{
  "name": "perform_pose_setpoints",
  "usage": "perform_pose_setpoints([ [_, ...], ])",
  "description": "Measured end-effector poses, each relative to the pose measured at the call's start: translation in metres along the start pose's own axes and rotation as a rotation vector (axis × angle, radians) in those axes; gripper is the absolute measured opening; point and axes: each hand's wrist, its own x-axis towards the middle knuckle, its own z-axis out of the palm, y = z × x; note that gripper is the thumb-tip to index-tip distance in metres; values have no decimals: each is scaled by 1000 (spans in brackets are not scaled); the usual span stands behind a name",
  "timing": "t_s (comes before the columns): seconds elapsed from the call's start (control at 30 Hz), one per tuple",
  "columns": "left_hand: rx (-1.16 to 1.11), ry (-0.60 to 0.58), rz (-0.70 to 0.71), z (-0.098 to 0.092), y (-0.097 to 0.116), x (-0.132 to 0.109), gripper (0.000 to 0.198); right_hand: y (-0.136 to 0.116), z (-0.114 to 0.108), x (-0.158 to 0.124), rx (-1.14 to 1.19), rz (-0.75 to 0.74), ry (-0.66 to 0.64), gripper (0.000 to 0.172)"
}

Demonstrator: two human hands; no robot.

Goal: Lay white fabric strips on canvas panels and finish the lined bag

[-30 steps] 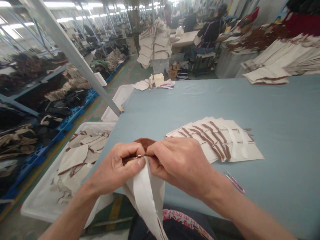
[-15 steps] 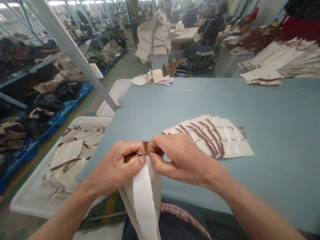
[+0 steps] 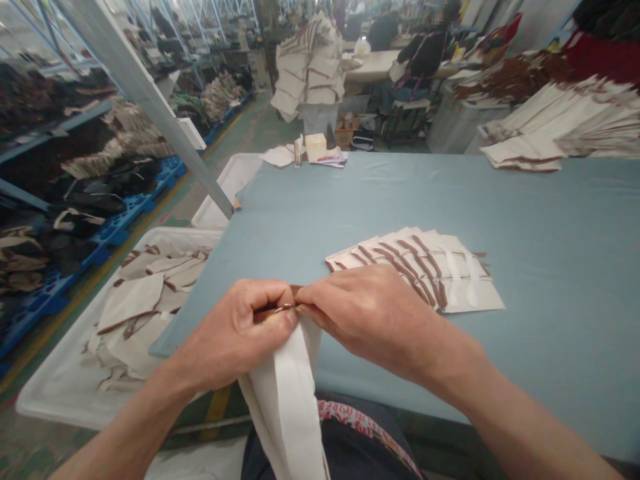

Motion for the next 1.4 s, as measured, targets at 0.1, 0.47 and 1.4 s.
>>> perform_pose_setpoints([
  [0.1,44,-9,-18,2,0,0,27,-3,-4,0,-76,-29,-7,20],
  [0.47,66,-56,-28,6,-2,-3,26,-2,10,3,-226,-123,174,29],
  [1.4,-18,-51,73,9,3,-16,29,-6,7,-11,189,-46,181,22],
])
